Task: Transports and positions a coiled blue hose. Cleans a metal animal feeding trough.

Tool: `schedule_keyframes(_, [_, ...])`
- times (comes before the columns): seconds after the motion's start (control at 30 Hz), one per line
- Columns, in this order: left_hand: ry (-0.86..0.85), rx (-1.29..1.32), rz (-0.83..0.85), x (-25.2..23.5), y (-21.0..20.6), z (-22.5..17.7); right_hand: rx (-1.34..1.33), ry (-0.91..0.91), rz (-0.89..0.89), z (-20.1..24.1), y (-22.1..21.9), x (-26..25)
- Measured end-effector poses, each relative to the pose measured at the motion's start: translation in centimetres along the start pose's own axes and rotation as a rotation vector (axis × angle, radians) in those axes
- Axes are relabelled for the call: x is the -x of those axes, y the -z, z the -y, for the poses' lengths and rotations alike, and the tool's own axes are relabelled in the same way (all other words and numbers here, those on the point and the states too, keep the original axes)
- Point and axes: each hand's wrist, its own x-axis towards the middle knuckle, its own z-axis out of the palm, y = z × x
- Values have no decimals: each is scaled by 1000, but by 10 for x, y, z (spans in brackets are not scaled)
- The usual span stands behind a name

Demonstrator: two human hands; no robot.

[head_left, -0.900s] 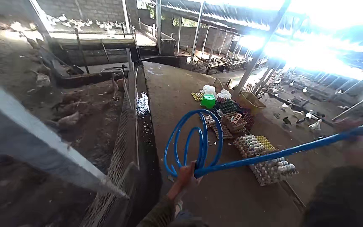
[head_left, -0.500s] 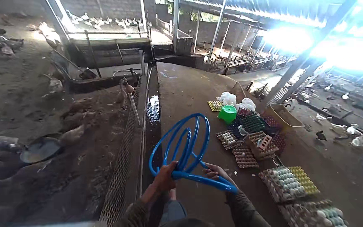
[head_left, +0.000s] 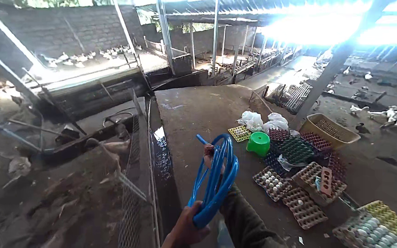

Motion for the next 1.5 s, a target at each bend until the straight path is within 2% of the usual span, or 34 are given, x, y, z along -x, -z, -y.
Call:
schedule_keyframes(0.03, [7, -6, 9, -25, 7, 21, -109, 22, -78, -2, -9, -35])
schedule_keyframes(0.1, [33, 13, 12, -76, 16, 63, -210, 81, -114, -6, -10, -114])
schedule_keyframes(0.17, [76, 85, 19, -128, 25, 112, -238, 130, -120, -14, -9, -197])
schedule_keyframes(0.3, [182, 155, -6, -230, 53, 189, -198, 220, -225, -40, -37, -351])
schedule_keyframes(0.37, [201, 157, -15, -273, 78, 210, -247, 168, -138, -54, -53, -423])
schedule_keyframes(0.43, [190, 138, -35, -312, 105, 237, -258, -16, 127, -60, -72, -494])
schedule_keyframes(0.5, [135, 73, -80, -351, 133, 286, -368, -234, 301, -76, -82, -575])
schedule_keyframes(0.53, [103, 40, -109, -370, 147, 317, -366, -268, 323, -89, -85, -610])
schedule_keyframes(0.6, [58, 2, -158, -412, 175, 377, -124, -201, 278, -113, -85, -668])
schedule_keyframes(0.7, [37, -45, -203, -490, 224, 463, 323, -166, 80, -142, -81, -753])
schedule_keyframes(0.77, [31, -94, -229, -540, 262, 521, 637, -287, 66, -143, -77, -795])
schedule_keyframes(0.83, [39, -113, -215, -586, 301, 571, 843, -367, 44, -128, -71, -841])
schedule_keyframes(0.9, [41, -133, -162, -628, 338, 610, 1055, -253, -65, -102, -86, -884])
schedule_keyframes(0.97, [14, -158, -94, -667, 372, 649, 1206, -38, -142, -75, -102, -945])
schedule_keyframes(1.03, [-50, -225, -45, -705, 402, 692, 1325, 174, -105, -50, -126, -1017])
schedule_keyframes(1.13, [-98, -314, 22, -759, 438, 754, 1518, 394, 59, -41, -184, -1125])
schedule_keyframes(1.2, [-126, -378, 68, -796, 459, 794, 1748, 387, 267, -52, -221, -1201])
schedule_keyframes(1.27, [-152, -449, 124, -837, 482, 835, 2035, 241, 508, -81, -253, -1286])
schedule_keyframes(1.37, [-163, -547, 197, -902, 513, 884, 2438, -185, 901, -159, -290, -1411])
schedule_keyframes(1.43, [-163, -594, 240, -942, 541, 910, 2574, -367, 1153, -214, -283, -1494])
schedule_keyframes(1.5, [-169, -626, 226, -975, 566, 934, 2590, -514, 1395, -252, -266, -1565])
